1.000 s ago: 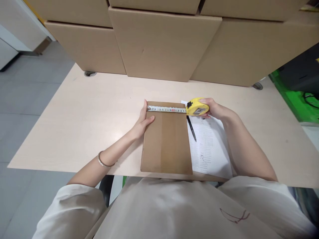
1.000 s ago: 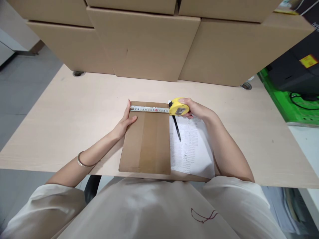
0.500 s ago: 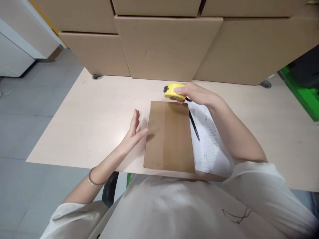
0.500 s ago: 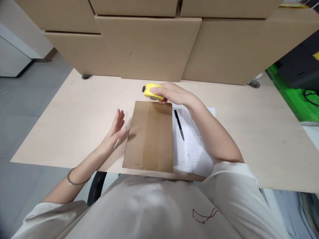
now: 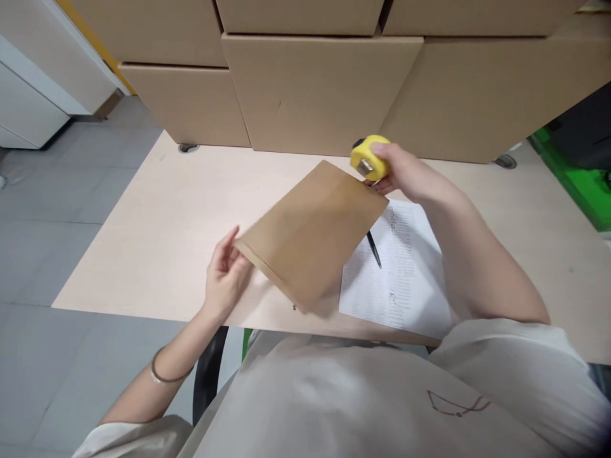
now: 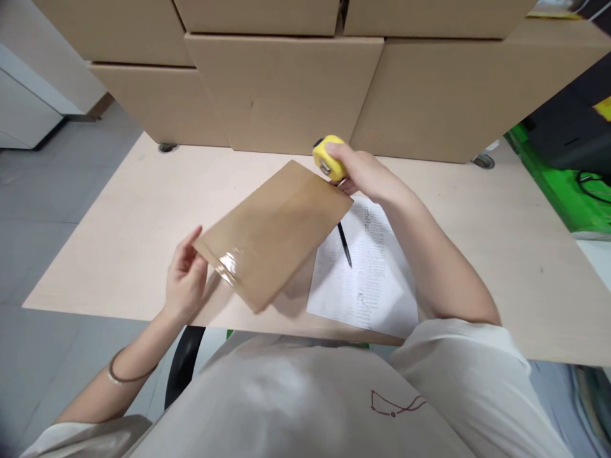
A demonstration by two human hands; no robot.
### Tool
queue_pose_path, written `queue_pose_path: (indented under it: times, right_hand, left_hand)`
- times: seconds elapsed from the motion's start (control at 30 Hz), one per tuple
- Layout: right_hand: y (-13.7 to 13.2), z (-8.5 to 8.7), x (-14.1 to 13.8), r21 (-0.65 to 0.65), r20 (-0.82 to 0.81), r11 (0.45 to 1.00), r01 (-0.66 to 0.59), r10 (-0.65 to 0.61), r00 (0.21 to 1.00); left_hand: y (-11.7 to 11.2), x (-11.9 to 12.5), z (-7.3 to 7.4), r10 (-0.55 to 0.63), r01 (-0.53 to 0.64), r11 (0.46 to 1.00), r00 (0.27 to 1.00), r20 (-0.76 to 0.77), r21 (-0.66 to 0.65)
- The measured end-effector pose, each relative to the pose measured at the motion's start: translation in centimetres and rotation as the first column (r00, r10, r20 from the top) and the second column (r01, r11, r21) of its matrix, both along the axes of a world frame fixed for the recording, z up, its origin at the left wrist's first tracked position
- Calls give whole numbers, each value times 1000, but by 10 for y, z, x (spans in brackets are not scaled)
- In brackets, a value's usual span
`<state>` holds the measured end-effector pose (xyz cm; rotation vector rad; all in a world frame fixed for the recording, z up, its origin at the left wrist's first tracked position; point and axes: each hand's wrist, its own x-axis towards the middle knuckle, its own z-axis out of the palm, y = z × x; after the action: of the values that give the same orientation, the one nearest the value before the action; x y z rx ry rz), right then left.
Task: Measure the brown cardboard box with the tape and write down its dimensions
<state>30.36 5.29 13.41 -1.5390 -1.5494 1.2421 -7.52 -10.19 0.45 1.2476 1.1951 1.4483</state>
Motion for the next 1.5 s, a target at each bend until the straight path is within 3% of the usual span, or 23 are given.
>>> queue_pose_path:
  times: [0.1, 0.2, 0.33, 0.43, 0.53, 0.67, 0.77, 0.83, 0.9, 1.07, 1.17, 1.3, 1.5]
  right_hand:
    - [-43, 9, 13, -78, -168, 995, 65, -77, 983]
    - [-94, 5, 18, -159, -233, 982, 104, -139, 962]
    - [-138, -17, 20, -259, -217, 946, 193, -252, 943]
    - [-150, -31, 21, -319, -214, 922, 218, -294, 931]
    - [-154, -37, 29, -336, -201, 925, 178, -256, 946]
    - [-146, -29, 43, -210, -23, 957, 202, -211, 977]
    - [-124, -9, 28, -109, 55, 993, 55, -49, 997]
    - [-102, 6, -3, -93, 23, 980, -177, 179, 983]
    - [-76, 15, -46, -108, 7, 932, -347, 349, 937]
    - [-20, 11, -146, -161, 75, 827, -539, 555, 829]
    - [0, 1, -170, -179, 110, 785, -593, 615, 781]
    - [9, -5, -173, -166, 111, 747, -644, 663, 740]
    - [5, -1, -185, -197, 258, 805, -560, 593, 762]
  left_hand:
    - [27, 11, 22, 98, -62, 976, 982, 162, -210]
    - [52, 24, 32, -18, 102, 950, 961, 275, -294]
    - [69, 33, 25, -166, 247, 937, 938, 304, -249]
    - [76, 32, 14, -241, 292, 924, 946, 219, -246]
    - [80, 25, 11, -318, 346, 886, 938, 139, -307]
    - [75, 13, 17, -347, 348, 869, 935, 66, -352]
    - [64, 8, 21, -419, 405, 855, 908, 29, -323]
    - [58, 8, 21, -448, 436, 839, 893, 44, -324]
    - [56, 9, 19, -435, 439, 836, 896, 90, -329]
    - [63, 17, 12, -437, 461, 861, 887, 152, -216]
    - [67, 21, 11, -445, 475, 867, 875, 192, -154]
    - [67, 25, 14, -432, 462, 877, 879, 200, -133]
    - [68, 24, 10, -409, 439, 887, 891, 198, -144]
